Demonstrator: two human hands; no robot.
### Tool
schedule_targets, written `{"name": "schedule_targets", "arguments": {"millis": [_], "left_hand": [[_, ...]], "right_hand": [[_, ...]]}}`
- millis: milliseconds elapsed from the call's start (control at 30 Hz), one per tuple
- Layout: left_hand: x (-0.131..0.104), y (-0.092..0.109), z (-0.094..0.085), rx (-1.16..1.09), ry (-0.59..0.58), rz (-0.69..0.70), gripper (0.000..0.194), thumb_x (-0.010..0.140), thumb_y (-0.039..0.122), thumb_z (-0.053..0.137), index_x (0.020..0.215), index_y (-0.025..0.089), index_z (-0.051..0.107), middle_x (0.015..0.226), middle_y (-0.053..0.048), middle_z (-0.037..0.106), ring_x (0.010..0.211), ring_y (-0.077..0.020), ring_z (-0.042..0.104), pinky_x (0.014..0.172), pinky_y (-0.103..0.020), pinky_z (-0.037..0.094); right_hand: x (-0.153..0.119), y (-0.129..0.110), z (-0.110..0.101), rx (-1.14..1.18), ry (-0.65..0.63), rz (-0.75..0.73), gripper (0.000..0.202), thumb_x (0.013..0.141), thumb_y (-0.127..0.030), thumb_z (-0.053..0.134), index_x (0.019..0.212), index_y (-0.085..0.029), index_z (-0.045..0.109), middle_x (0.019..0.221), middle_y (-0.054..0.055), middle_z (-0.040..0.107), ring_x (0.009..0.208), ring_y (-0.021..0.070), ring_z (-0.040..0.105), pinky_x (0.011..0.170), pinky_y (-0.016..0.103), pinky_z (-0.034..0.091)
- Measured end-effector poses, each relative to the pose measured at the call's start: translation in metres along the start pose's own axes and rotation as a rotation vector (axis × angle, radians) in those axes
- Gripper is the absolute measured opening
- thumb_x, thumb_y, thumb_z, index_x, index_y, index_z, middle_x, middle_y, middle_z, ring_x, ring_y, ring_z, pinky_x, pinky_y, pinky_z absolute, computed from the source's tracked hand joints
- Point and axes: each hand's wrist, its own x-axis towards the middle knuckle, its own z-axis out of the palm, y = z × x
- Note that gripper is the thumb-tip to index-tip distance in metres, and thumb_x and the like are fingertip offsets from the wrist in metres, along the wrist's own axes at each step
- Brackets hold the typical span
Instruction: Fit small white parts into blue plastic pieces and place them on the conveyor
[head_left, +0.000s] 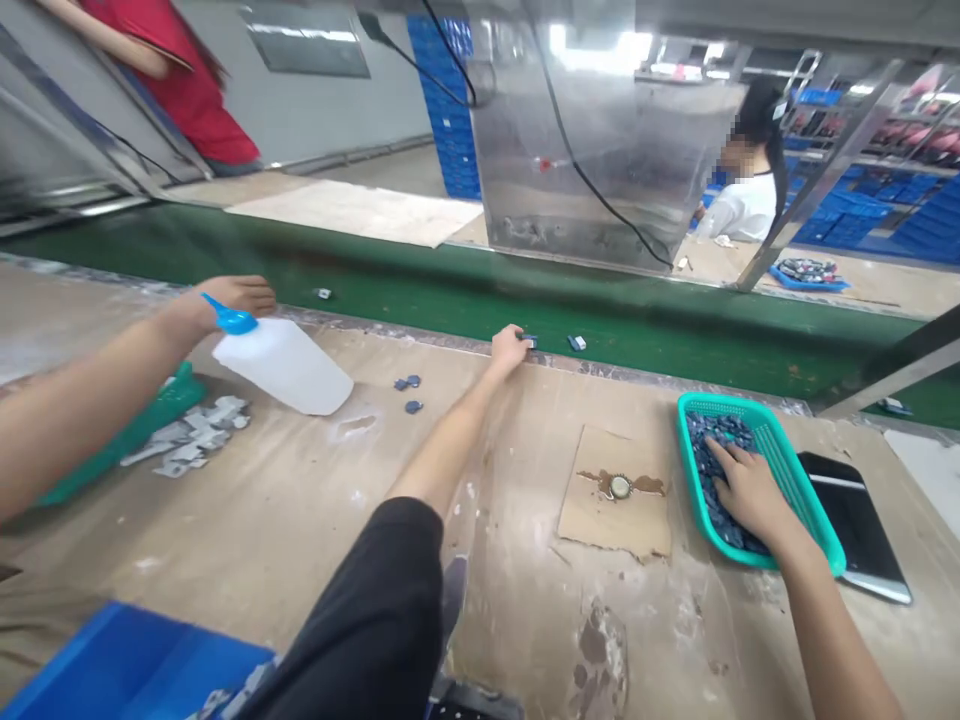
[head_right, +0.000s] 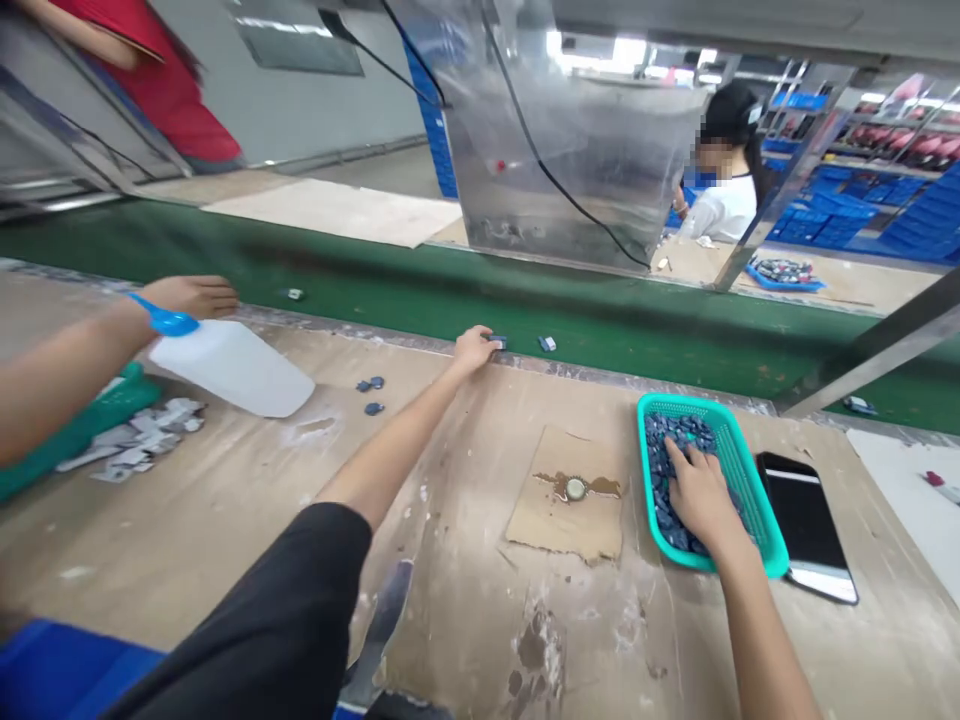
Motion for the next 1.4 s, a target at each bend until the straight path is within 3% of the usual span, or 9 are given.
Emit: {"name": "schedule_targets", "arguments": {"millis": [167, 367, 500, 633, 700, 833, 1100, 1233, 1400], "left_hand": [[-0.011, 0.038, 0.042, 0.142, 0.063, 0.180, 0.038, 0.081, 0.014, 0.049, 0.118, 0.026, 0.050, 0.126, -0.009, 0.042, 0.118, -0.0239, 0.033, 0.095, -0.038, 0.031], [0.006, 0.062, 0.092, 0.093, -0.065, 0.169, 0.009, 0.069, 0.007, 0.062, 0.077, 0.011, 0.066, 0.095, -0.013, 0.058, 0.103, -0.0244, 0.048, 0.091, -0.034, 0.038], [-0.007, 0.061, 0.087, -0.149, -0.062, 0.198, 0.025, 0.070, 0.002, 0.057, 0.091, 0.014, 0.065, 0.099, -0.007, 0.060, 0.098, -0.0161, 0.053, 0.092, -0.026, 0.040], [-0.067, 0.035, 0.075, -0.418, -0.045, 0.133, 0.063, 0.070, 0.006, 0.058, 0.129, 0.015, 0.039, 0.126, -0.013, 0.046, 0.095, -0.0139, 0.057, 0.081, -0.025, 0.047], [-0.102, 0.016, 0.065, -0.866, -0.035, -0.074, 0.062, 0.062, 0.004, 0.064, 0.121, 0.016, 0.048, 0.124, -0.012, 0.049, 0.096, -0.0153, 0.057, 0.083, -0.026, 0.046], [-0.151, -0.006, 0.040, -1.224, -0.162, -0.229, 0.043, 0.057, 0.011, 0.072, 0.099, 0.014, 0.062, 0.104, -0.006, 0.062, 0.096, -0.0133, 0.057, 0.089, -0.023, 0.042], [-0.171, -0.003, 0.031, -1.240, -0.259, -0.335, 0.045, 0.064, 0.017, 0.071, 0.107, 0.018, 0.059, 0.096, -0.005, 0.063, 0.071, -0.0078, 0.058, 0.074, -0.021, 0.048], [-0.180, -0.004, 0.031, -1.200, -0.342, -0.285, 0.050, 0.064, 0.024, 0.071, 0.111, 0.016, 0.057, 0.102, -0.006, 0.061, 0.075, -0.0098, 0.058, 0.076, -0.024, 0.048], [-0.185, -0.004, 0.029, -1.174, -0.369, -0.237, 0.051, 0.065, 0.027, 0.071, 0.112, 0.015, 0.056, 0.105, -0.009, 0.060, 0.073, -0.0107, 0.059, 0.074, -0.026, 0.049]], "right_hand": [[-0.004, 0.020, 0.025, 0.139, 0.200, -0.178, 0.041, 0.080, -0.016, 0.039, 0.115, -0.006, 0.058, 0.081, 0.014, 0.062, 0.071, 0.0272, 0.058, 0.066, 0.038, 0.048], [0.005, 0.036, 0.032, 0.157, 0.399, -0.253, 0.043, 0.082, -0.030, 0.032, 0.081, -0.010, 0.070, 0.073, 0.014, 0.063, 0.065, 0.0288, 0.059, 0.060, 0.040, 0.047], [0.003, 0.024, 0.019, 0.158, 0.264, -0.149, 0.038, 0.077, -0.022, 0.035, 0.090, -0.008, 0.068, 0.082, 0.015, 0.064, 0.072, 0.0290, 0.059, 0.066, 0.039, 0.047], [0.007, 0.008, 0.008, 0.207, 0.128, -0.019, 0.040, 0.071, -0.006, 0.038, 0.103, -0.002, 0.062, 0.083, 0.018, 0.062, 0.078, 0.0314, 0.057, 0.076, 0.043, 0.043], [0.010, 0.005, 0.003, 0.346, 0.089, 0.016, 0.037, 0.070, -0.004, 0.039, 0.096, -0.002, 0.064, 0.077, 0.019, 0.061, 0.077, 0.0326, 0.056, 0.078, 0.046, 0.041], [0.012, 0.010, -0.006, 0.581, 0.090, 0.064, 0.027, 0.071, -0.012, 0.046, 0.088, -0.009, 0.066, 0.079, 0.015, 0.061, 0.084, 0.0309, 0.054, 0.083, 0.045, 0.040], [-0.008, 0.000, -0.027, 1.139, 0.110, 0.214, 0.041, 0.076, -0.051, 0.053, 0.095, -0.015, 0.058, 0.080, 0.009, 0.063, 0.073, 0.0240, 0.062, 0.070, 0.037, 0.051], [-0.009, -0.024, -0.041, 1.536, 0.075, 0.209, 0.035, 0.066, -0.042, 0.072, 0.089, -0.017, 0.063, 0.091, 0.007, 0.063, 0.071, 0.0182, 0.059, 0.068, 0.030, 0.051], [-0.005, -0.054, -0.055, 1.749, -0.048, 0.157, 0.028, 0.069, -0.035, 0.073, 0.091, -0.019, 0.067, 0.070, 0.003, 0.059, 0.064, 0.0163, 0.056, 0.061, 0.029, 0.049]]}}
